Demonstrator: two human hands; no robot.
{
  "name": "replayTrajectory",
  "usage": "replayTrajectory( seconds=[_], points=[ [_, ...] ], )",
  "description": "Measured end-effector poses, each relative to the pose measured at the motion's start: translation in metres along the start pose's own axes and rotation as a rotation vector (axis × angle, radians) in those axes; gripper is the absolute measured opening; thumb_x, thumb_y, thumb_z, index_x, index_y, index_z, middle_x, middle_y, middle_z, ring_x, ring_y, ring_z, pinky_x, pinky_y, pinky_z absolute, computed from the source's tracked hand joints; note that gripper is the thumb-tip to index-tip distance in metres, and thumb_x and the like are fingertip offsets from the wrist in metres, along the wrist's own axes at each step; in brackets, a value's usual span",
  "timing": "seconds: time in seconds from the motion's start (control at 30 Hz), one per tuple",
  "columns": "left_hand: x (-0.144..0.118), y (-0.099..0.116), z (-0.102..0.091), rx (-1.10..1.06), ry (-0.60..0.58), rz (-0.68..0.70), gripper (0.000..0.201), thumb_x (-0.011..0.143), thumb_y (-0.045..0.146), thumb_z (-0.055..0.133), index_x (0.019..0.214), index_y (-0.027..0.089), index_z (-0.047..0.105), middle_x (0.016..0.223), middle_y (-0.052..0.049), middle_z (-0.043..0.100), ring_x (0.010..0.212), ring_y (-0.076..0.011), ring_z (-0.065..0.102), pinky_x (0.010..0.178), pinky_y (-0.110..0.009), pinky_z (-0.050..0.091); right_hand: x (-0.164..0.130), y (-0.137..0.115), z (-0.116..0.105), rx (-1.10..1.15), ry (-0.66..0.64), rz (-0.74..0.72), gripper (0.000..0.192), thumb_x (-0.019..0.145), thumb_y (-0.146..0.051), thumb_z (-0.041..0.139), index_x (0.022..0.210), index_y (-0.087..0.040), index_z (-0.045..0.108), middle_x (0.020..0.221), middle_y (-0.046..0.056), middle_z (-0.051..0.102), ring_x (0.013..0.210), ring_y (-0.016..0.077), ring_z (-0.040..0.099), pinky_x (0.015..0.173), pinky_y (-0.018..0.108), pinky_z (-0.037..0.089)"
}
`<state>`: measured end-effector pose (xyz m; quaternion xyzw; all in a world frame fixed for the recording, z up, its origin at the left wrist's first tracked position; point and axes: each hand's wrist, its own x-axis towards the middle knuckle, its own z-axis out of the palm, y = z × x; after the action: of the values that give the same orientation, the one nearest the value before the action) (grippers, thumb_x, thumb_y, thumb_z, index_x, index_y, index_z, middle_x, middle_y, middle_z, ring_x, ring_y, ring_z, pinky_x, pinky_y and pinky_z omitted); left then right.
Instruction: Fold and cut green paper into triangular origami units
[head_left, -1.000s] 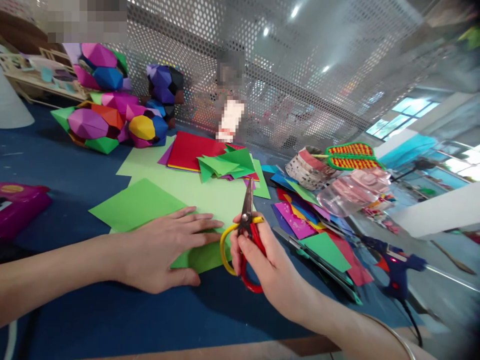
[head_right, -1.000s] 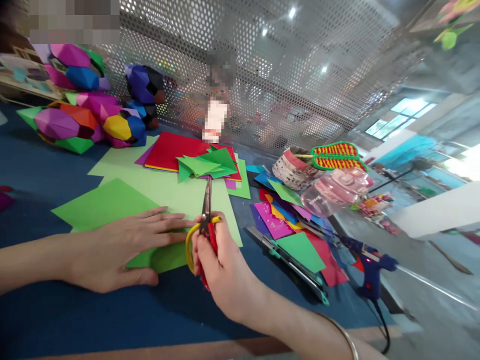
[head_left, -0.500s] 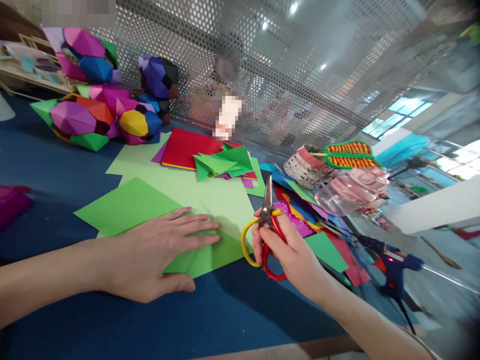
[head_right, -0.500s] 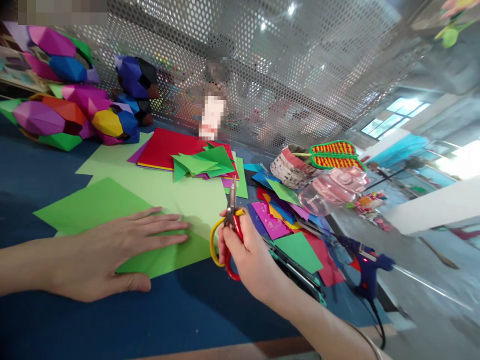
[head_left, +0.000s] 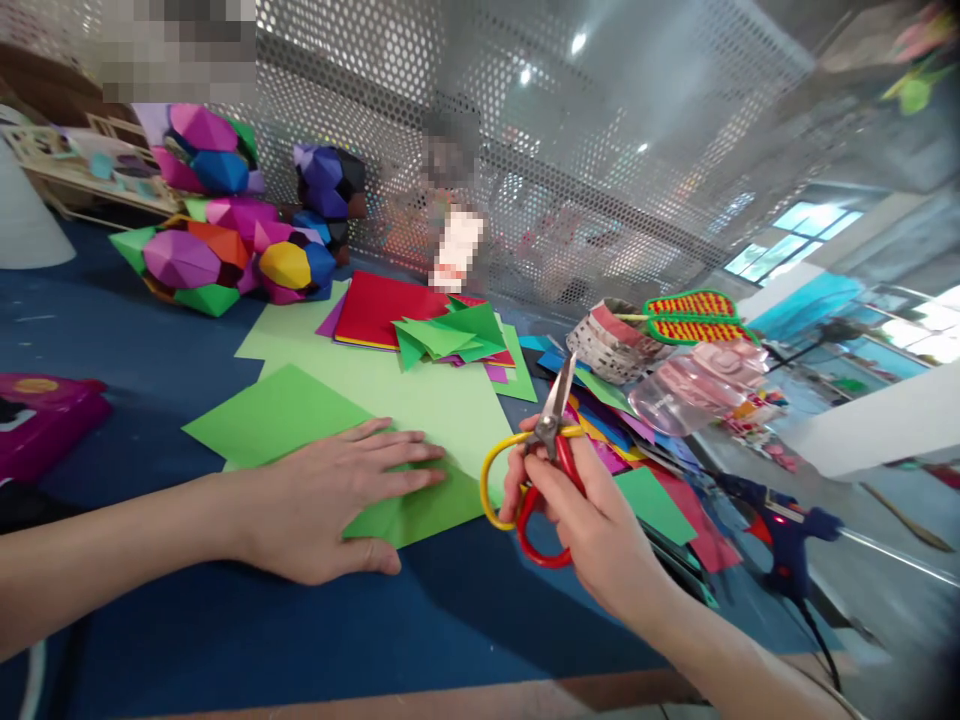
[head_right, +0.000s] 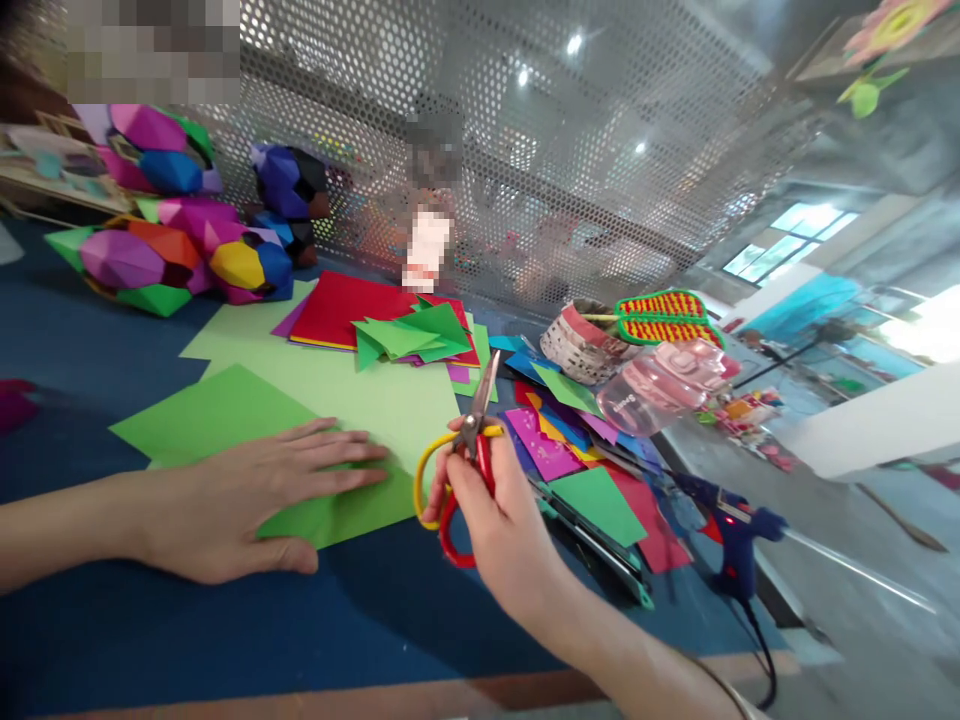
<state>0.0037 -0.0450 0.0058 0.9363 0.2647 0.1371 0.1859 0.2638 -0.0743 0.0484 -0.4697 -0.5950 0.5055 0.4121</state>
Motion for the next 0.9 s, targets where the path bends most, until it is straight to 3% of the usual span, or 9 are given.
replayTrajectory(
  seconds=[0.1, 0.2, 0.37, 0.57, 0.7, 0.9],
  points=[
    [0.002, 0.001, -0.001, 0.002, 0.001, 0.001, 0.074, 0.086, 0.052, 0.068, 0.151, 0.027, 0.040, 0.158, -0.010, 0.038, 0.145, -0.0354, 0.034, 0.121, -0.057, 0.019, -0.002, -0.001, 0.027, 0.104, -0.147, 0.038, 0.016, 0.100, -0.034, 0.047, 0.112, -0.024, 0.041, 0.076, -0.004, 0.060, 0.066, 0.0155, 0.063, 0.068, 0.032, 0.051],
    [0.003, 0.002, -0.004, 0.008, -0.021, 0.001, 0.063, 0.083, 0.049, 0.071, 0.140, 0.028, 0.053, 0.158, -0.009, 0.039, 0.146, -0.0346, 0.033, 0.121, -0.056, 0.019, -0.001, 0.002, 0.050, 0.139, -0.261, 0.062, 0.010, 0.103, -0.033, 0.044, 0.106, -0.023, 0.042, 0.073, -0.004, 0.061, 0.067, 0.0144, 0.061, 0.071, 0.032, 0.050],
    [0.005, 0.007, -0.008, 0.025, -0.073, -0.034, 0.052, 0.082, 0.052, 0.071, 0.127, 0.026, 0.064, 0.158, -0.011, 0.038, 0.145, -0.0359, 0.033, 0.121, -0.056, 0.019, 0.001, 0.006, 0.062, 0.118, -0.276, 0.064, 0.015, 0.104, -0.035, 0.043, 0.096, -0.023, 0.042, 0.073, -0.002, 0.060, 0.069, 0.0142, 0.059, 0.071, 0.031, 0.050],
    [0.004, 0.008, -0.010, 0.010, -0.093, -0.069, 0.078, 0.083, 0.050, 0.070, 0.149, 0.020, 0.042, 0.159, -0.014, 0.034, 0.147, -0.0353, 0.030, 0.121, -0.057, 0.019, 0.001, 0.009, 0.044, 0.022, -0.221, 0.045, 0.020, 0.103, -0.042, 0.043, 0.093, -0.025, 0.042, 0.071, -0.003, 0.055, 0.062, 0.0141, 0.053, 0.059, 0.029, 0.048],
    [0.003, 0.007, -0.011, -0.036, -0.072, -0.056, 0.080, 0.087, 0.056, 0.065, 0.153, 0.024, 0.035, 0.159, -0.010, 0.034, 0.146, -0.0344, 0.031, 0.122, -0.056, 0.018, 0.004, 0.012, 0.022, -0.048, -0.158, 0.063, 0.017, 0.104, -0.042, 0.042, 0.106, -0.025, 0.042, 0.071, -0.003, 0.056, 0.064, 0.0154, 0.056, 0.061, 0.031, 0.049],
    [0.003, 0.007, -0.014, -0.041, -0.151, -0.109, 0.083, 0.088, 0.063, 0.059, 0.157, 0.030, 0.025, 0.163, -0.003, 0.023, 0.150, -0.0315, 0.022, 0.123, -0.053, 0.013, 0.008, 0.018, -0.013, -0.123, -0.067, 0.035, 0.015, 0.104, -0.037, 0.039, 0.112, -0.024, 0.040, 0.074, -0.004, 0.055, 0.063, 0.0145, 0.057, 0.065, 0.033, 0.051]
  ],
)
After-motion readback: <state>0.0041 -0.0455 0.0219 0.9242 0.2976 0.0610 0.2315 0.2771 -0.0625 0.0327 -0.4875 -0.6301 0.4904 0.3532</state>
